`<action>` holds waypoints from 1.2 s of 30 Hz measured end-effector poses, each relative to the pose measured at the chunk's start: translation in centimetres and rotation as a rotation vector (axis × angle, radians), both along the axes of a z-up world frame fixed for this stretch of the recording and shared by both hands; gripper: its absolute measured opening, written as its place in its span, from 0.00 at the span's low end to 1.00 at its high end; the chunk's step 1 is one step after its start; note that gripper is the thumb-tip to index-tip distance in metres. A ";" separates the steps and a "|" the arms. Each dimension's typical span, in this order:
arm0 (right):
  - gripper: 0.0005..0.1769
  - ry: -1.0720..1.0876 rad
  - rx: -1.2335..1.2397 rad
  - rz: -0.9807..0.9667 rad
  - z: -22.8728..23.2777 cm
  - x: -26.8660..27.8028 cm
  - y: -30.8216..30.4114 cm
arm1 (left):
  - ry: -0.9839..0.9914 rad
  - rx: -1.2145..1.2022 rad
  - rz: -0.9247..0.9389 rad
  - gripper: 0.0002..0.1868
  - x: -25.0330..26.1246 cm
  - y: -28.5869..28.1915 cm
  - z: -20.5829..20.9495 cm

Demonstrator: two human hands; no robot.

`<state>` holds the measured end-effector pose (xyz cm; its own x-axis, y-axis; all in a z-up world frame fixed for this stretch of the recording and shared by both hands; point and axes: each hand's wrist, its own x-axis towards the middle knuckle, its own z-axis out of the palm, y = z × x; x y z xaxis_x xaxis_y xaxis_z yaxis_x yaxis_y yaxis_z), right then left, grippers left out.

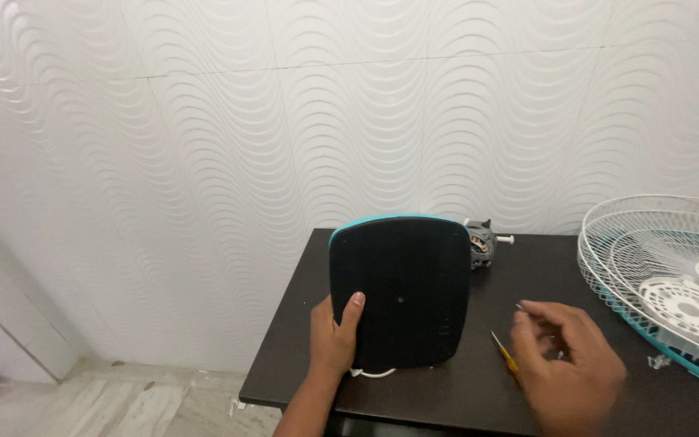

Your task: The person assembles a teal and black fan base by inserting and tightening screws with a screwdriver. They handle the fan base, screws, and screwdriver, then attach the motor assembly to the base.

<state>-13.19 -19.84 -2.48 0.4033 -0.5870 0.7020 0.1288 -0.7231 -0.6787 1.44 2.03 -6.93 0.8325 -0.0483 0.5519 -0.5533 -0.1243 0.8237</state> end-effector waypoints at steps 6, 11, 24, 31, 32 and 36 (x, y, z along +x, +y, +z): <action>0.08 -0.344 -0.406 0.340 6.7 4.2 8.8 | -0.084 -0.058 -0.026 0.25 0.1 -0.2 0.4; 0.08 -0.302 -0.617 0.441 7.7 7.7 10.1 | -0.065 0.003 0.005 0.25 -0.1 0.1 0.4; 0.06 -0.341 -0.703 0.405 7.6 10.9 10.0 | -0.041 -0.009 -0.042 0.28 0.3 0.6 -0.1; 0.05 -0.192 -0.618 0.461 8.9 10.8 9.9 | -0.053 -0.002 -0.018 0.27 0.2 0.3 0.4; 0.05 -0.191 -0.624 0.454 8.8 10.9 10.1 | -0.018 0.010 -0.022 0.27 0.3 0.5 0.3; 0.05 -0.181 -0.685 0.435 8.6 11.0 9.4 | -0.026 0.000 -0.052 0.28 0.5 0.2 0.0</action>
